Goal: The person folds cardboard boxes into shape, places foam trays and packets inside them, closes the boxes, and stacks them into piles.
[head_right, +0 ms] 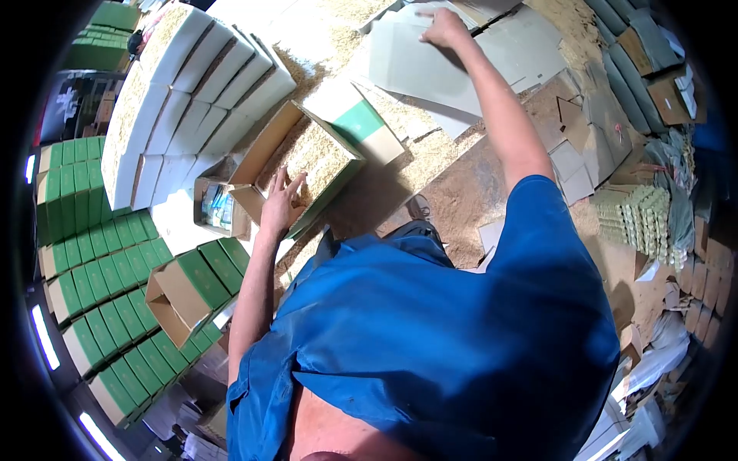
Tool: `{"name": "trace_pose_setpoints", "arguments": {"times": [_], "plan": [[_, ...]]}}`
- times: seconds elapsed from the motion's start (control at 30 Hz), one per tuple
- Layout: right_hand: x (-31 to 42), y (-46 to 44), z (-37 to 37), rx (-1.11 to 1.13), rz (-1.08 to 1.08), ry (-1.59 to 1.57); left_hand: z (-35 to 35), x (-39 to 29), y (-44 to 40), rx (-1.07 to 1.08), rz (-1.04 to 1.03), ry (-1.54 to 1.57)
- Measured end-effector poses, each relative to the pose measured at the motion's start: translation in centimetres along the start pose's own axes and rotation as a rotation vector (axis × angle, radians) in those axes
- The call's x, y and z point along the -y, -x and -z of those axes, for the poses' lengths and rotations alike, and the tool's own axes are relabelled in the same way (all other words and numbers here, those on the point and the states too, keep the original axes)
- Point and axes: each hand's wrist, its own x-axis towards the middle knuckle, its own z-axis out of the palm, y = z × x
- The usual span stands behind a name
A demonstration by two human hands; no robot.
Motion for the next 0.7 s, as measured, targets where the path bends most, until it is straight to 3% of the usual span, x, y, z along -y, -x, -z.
{"name": "trace_pose_setpoints", "arguments": {"times": [0.07,0.2,0.27,0.33,0.4,0.47,0.5,0.57,0.7], "plan": [[2.3,-0.2,2.2,-0.023,0.143,-0.392,-0.1,0.3,0.0,0.007,0.002,0.001],[3.2,-1.0,3.4,0.092,-0.053,-0.799,-0.6,1.3,-0.7,-0.128,-0.036,0.084],[5.2,0.5,3.7,0.063,-0.037,-0.729,1.5,-0.2,-0.9,-0.293,-0.004,0.28],[7.3,2.1,3.8,0.27,0.097,-0.514,5.6,-3.4,-1.6,-0.405,-0.066,0.397],[10.8,4.7,4.5,0.303,0.191,-0.538,7.8,-5.7,-2.9,-0.574,-0.055,0.342],[12.7,6.1,5.0,0.416,0.246,-0.525,10.2,-6.1,-4.7,-0.237,-0.137,0.583],[14.0,7.0,5.5,0.412,0.304,-0.524,9.7,-5.1,-5.2,-0.294,-0.261,0.357],[15.3,7.5,5.9,0.422,0.367,-0.475,12.5,-6.2,-5.3,-0.245,-0.305,0.198],[16.9,8.8,6.6,0.43,0.397,-0.507,14.6,-5.2,-4.8,-0.281,-0.359,0.374]]}}
